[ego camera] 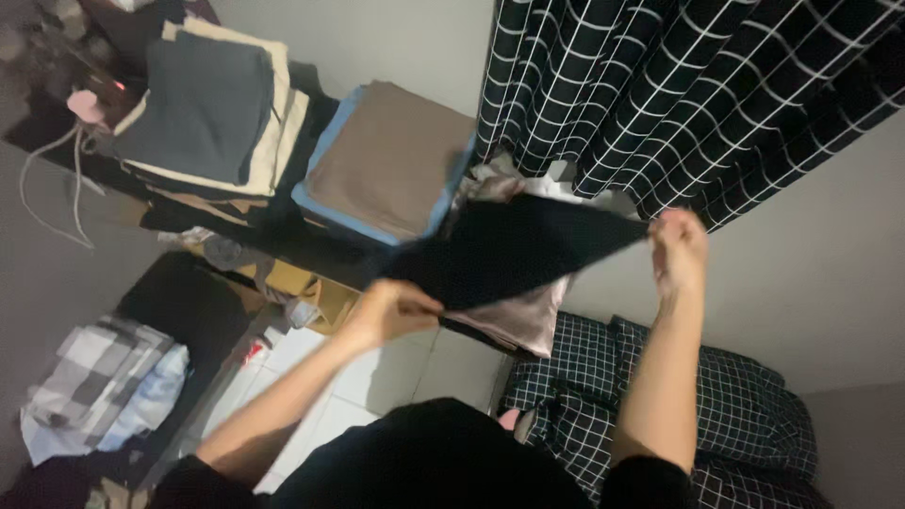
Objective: The person picks up several garments from a pile on the floor and folds them one by one, placing each finished item onto a stacked shelf.
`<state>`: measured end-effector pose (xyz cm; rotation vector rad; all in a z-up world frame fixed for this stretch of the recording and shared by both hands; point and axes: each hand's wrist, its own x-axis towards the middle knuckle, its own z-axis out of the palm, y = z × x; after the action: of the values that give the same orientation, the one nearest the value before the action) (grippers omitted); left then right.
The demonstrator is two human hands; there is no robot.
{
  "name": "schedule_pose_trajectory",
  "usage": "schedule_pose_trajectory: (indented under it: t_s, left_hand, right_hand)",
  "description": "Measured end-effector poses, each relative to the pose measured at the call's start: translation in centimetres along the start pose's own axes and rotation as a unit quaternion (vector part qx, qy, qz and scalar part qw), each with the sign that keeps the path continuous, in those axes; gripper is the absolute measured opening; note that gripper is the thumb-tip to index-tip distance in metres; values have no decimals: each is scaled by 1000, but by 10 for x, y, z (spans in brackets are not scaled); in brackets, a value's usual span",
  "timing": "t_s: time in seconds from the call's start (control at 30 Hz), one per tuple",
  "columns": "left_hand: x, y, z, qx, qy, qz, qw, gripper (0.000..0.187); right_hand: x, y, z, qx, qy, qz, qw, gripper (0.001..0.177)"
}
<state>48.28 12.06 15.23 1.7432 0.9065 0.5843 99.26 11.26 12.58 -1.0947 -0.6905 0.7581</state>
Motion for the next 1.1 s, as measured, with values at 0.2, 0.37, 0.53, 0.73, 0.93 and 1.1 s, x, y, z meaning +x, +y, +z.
schedule_pose_trajectory:
  t_s: [0.2,0.37,0.53,0.73,0.93,1.1]
  left_hand:
    - [-2,-76,64,-14,-50,-42,998,22]
    - [1,-117,92,-49,-47,-100,993,27]
    - [-3,-137,93,7,-103,-202,974,70]
    - [-16,-108,90,-113,-104,-216,964,19]
    - [-34,-83,102,-152,4,-51,987,21]
    - [-40,-64,109,-89,40,7,995,6]
  right_hand:
    - [6,105,-96,-78,-2,109,991,26]
    - [9,99,-85,-317,-79,112,938,24]
    - [7,54,-50,-478,-164,269,820,34]
    - [16,33,-44,-488,-248,166,820,30]
    - [13,37,-67,-93,-270,60,956,9]
    - [11,51,-85,89,-329,44,939,8]
